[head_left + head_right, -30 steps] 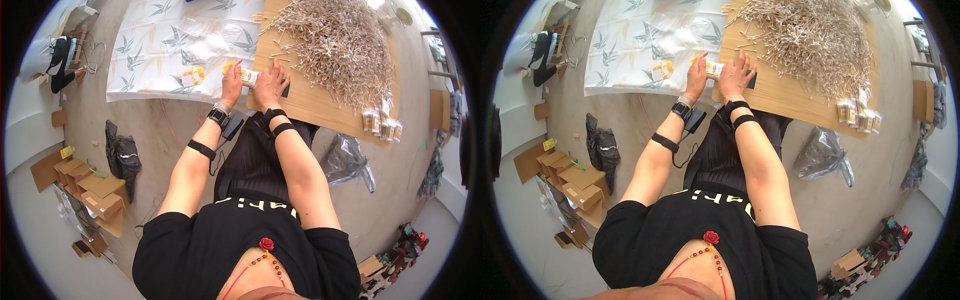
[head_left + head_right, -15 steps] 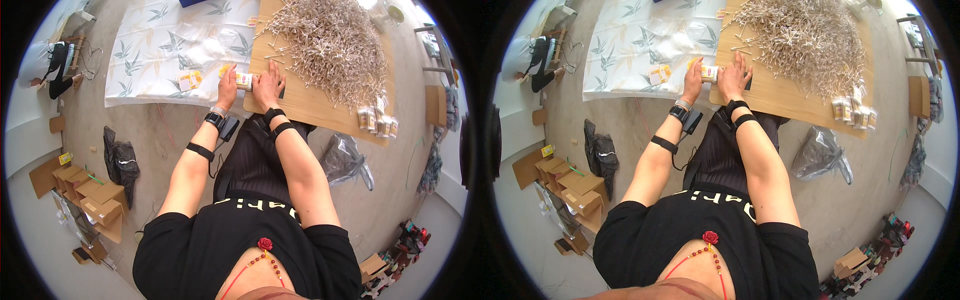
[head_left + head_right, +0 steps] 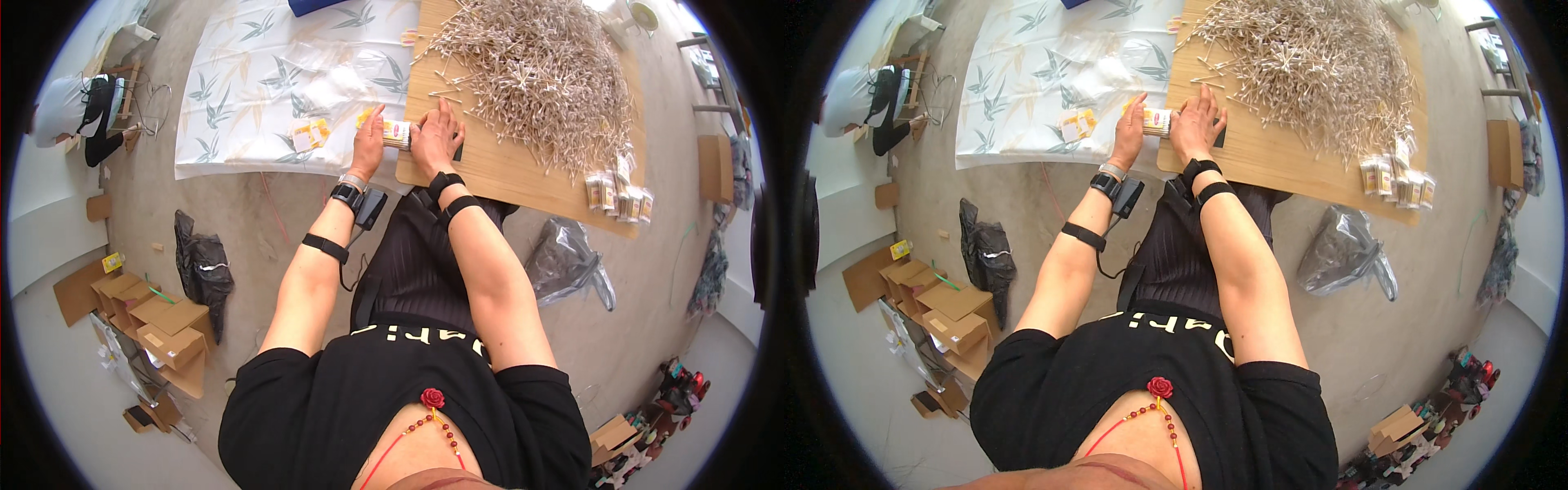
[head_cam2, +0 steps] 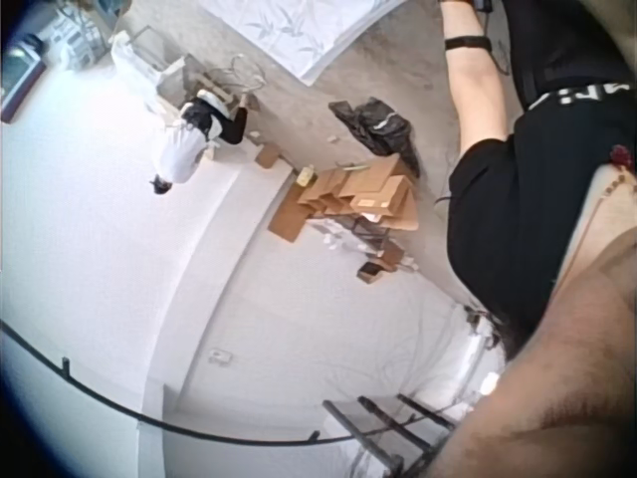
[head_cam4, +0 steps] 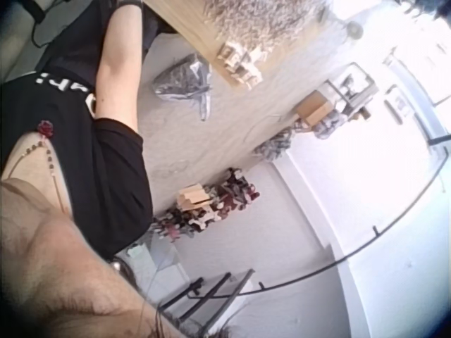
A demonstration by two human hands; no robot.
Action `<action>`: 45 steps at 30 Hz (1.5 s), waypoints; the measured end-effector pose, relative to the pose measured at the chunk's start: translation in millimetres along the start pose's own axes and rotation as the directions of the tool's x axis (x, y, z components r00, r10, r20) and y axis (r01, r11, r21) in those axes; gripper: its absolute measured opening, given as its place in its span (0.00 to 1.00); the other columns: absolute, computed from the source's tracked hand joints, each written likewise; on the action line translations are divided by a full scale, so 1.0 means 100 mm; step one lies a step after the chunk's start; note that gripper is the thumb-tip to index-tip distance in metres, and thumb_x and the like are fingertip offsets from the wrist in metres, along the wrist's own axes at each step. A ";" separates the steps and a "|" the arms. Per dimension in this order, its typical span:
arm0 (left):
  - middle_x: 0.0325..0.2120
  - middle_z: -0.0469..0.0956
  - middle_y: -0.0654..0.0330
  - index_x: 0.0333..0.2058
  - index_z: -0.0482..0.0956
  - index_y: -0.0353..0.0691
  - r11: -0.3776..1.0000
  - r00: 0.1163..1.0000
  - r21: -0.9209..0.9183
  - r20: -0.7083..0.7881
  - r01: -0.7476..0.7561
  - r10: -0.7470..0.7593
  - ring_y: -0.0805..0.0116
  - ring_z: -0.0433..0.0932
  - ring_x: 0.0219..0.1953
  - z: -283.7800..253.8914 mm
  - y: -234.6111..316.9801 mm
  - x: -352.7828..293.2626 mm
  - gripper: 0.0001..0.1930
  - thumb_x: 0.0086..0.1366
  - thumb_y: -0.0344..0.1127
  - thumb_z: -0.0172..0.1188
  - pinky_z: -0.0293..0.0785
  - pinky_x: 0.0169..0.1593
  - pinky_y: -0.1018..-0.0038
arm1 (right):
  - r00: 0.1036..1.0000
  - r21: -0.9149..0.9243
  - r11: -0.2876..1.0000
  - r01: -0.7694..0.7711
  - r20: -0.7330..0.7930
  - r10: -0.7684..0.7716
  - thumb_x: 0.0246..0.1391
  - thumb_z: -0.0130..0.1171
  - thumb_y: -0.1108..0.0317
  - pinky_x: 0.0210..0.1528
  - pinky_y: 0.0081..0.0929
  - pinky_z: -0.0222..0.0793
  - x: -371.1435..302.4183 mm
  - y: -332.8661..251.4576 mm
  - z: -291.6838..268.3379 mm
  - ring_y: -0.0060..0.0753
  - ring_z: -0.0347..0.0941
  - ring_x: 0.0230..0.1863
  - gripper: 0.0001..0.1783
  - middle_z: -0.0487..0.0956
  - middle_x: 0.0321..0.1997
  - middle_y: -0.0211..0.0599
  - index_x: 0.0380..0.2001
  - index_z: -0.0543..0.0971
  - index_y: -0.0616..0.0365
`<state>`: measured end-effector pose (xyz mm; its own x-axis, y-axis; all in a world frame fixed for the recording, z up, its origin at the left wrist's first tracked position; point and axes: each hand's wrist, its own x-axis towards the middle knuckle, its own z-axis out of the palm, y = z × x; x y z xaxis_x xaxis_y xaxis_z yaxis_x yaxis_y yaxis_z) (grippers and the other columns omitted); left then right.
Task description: The person is packaging small items into small plastic bags and sealing them with labels.
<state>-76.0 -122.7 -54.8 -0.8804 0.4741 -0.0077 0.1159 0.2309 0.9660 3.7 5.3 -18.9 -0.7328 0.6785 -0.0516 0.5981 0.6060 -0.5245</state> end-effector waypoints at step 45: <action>0.68 0.69 0.52 0.69 0.68 0.37 0.987 0.998 -0.147 0.017 0.059 -0.057 0.60 0.64 0.71 0.07 0.05 -0.11 0.25 0.82 0.44 0.40 0.57 0.73 0.67 | 0.986 -0.230 0.958 0.168 0.054 -0.160 0.72 0.47 0.53 0.78 0.63 0.15 -0.37 0.17 0.20 0.53 0.23 0.84 0.38 0.40 0.83 0.51 0.78 0.51 0.49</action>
<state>-62.0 -120.8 -52.1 -0.8775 0.4747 -0.0675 -0.0051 0.1314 0.9913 34.5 -18.1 -42.4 -0.8354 0.5495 -0.0126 0.5248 0.7906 -0.3156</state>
